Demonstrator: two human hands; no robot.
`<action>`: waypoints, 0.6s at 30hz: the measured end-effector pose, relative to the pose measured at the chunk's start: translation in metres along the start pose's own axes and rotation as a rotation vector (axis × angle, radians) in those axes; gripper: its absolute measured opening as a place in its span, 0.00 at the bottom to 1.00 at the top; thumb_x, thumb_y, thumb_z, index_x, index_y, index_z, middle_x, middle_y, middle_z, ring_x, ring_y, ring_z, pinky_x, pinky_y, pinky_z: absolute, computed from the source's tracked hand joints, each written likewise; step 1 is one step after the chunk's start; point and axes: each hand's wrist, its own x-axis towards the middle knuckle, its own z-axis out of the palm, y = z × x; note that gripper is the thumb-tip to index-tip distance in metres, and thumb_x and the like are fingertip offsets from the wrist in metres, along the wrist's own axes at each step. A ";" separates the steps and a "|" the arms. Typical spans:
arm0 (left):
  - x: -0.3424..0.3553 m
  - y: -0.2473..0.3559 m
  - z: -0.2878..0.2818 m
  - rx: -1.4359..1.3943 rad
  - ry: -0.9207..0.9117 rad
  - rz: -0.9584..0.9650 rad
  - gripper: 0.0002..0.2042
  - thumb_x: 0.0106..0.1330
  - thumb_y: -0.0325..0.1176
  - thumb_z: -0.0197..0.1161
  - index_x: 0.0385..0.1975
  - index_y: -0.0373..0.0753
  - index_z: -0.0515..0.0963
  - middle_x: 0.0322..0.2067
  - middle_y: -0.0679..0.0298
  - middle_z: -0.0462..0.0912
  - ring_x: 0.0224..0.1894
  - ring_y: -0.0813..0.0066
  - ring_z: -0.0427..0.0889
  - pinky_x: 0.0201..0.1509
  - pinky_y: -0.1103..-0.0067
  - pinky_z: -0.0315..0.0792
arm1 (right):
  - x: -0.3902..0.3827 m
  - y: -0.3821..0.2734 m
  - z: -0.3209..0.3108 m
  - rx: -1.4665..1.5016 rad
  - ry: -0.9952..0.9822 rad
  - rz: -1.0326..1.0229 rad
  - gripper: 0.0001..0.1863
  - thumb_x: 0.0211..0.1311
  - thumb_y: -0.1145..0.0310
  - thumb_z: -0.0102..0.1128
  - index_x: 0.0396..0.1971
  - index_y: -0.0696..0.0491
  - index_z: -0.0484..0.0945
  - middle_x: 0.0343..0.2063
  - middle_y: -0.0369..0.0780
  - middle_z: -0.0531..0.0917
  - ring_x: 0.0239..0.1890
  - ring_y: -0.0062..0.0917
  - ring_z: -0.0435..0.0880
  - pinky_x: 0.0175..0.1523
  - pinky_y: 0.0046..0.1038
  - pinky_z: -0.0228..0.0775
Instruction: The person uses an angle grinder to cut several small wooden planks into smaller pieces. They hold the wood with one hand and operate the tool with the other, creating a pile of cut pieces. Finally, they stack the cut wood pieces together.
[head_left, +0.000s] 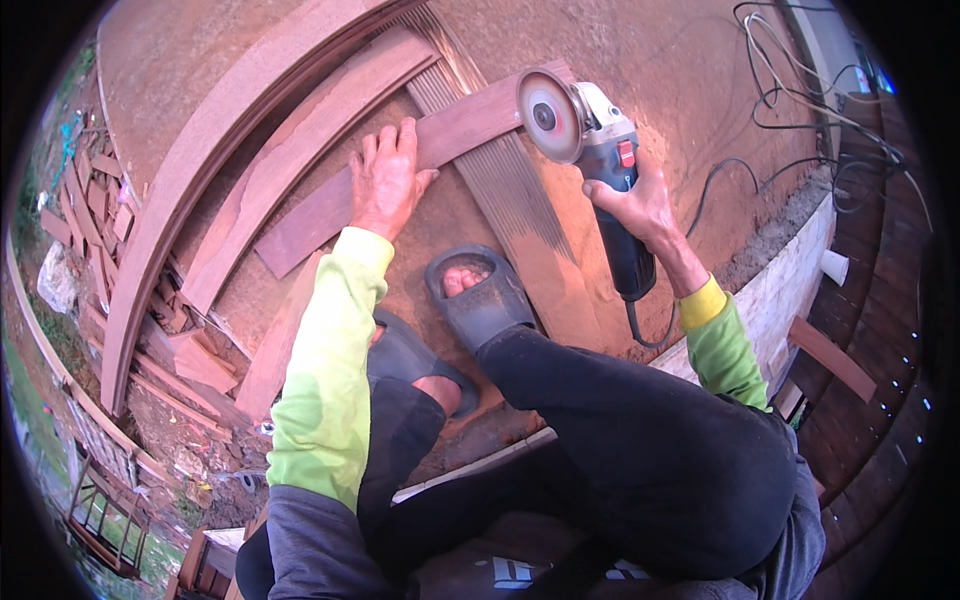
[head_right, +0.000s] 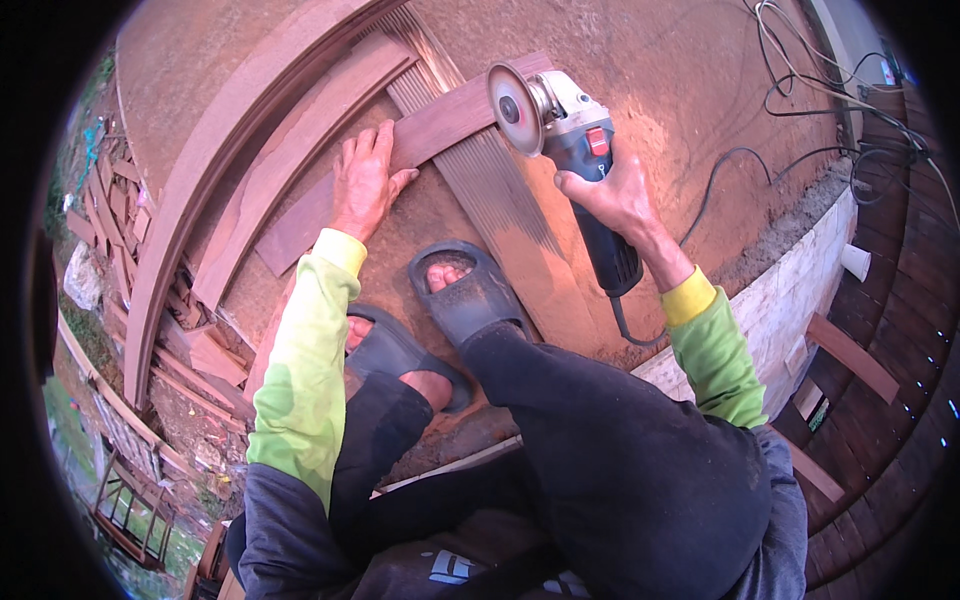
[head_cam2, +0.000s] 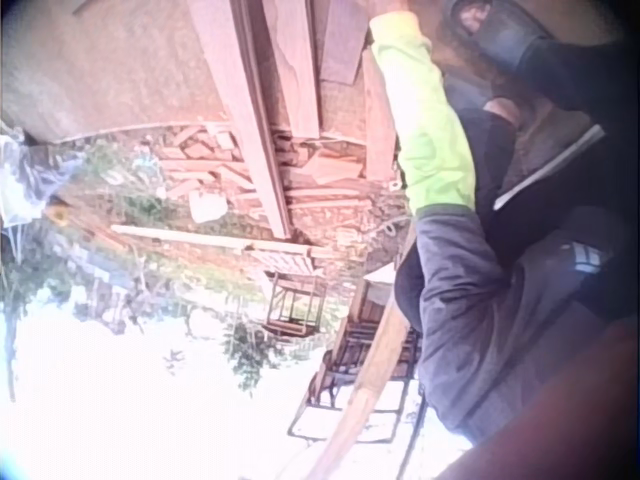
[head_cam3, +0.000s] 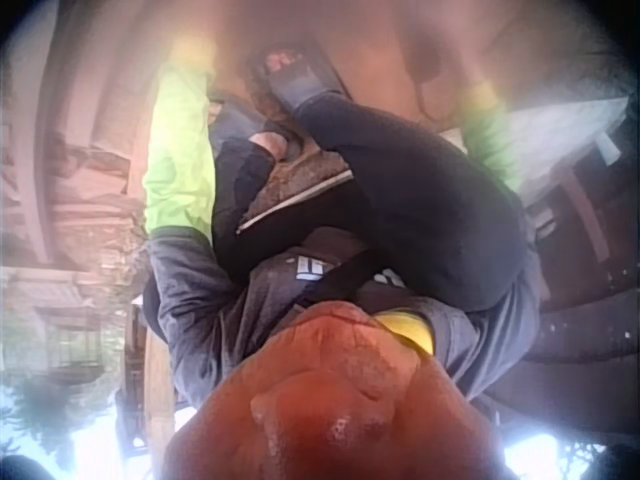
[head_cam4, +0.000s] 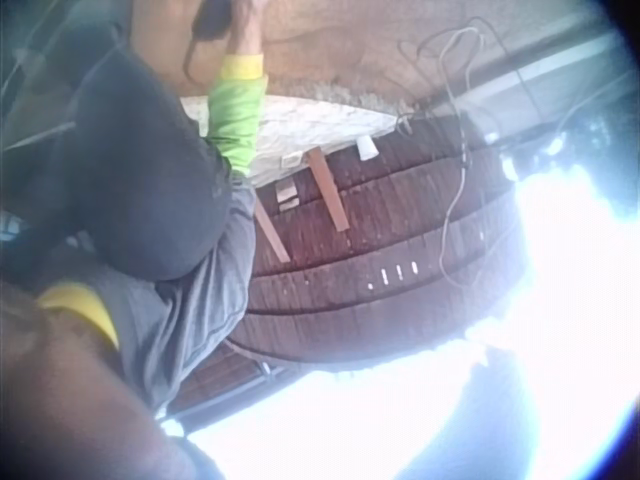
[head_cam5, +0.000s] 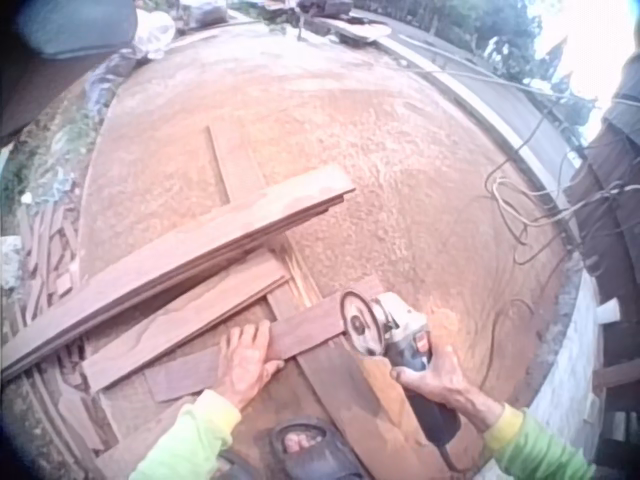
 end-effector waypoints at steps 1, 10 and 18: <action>0.001 0.000 0.000 0.001 -0.008 0.001 0.38 0.50 0.38 0.74 0.62 0.37 0.65 0.53 0.55 0.73 0.55 0.53 0.71 0.57 0.61 0.68 | 0.000 0.001 0.000 -0.020 0.002 -0.002 0.31 0.41 0.58 0.73 0.44 0.62 0.76 0.35 0.43 0.84 0.37 0.26 0.83 0.44 0.30 0.76; 0.004 0.006 -0.002 0.017 -0.072 -0.062 0.38 0.51 0.39 0.74 0.62 0.38 0.65 0.55 0.57 0.73 0.58 0.51 0.69 0.59 0.53 0.67 | 0.000 -0.003 0.001 -0.072 -0.024 0.004 0.34 0.40 0.57 0.72 0.45 0.65 0.75 0.36 0.46 0.83 0.38 0.29 0.83 0.46 0.31 0.76; 0.007 0.019 -0.008 0.046 -0.152 -0.162 0.36 0.54 0.39 0.72 0.63 0.38 0.63 0.57 0.57 0.71 0.62 0.52 0.68 0.61 0.40 0.61 | 0.002 0.000 0.003 -0.167 -0.037 -0.044 0.36 0.40 0.54 0.70 0.45 0.67 0.74 0.34 0.50 0.83 0.36 0.32 0.84 0.45 0.33 0.77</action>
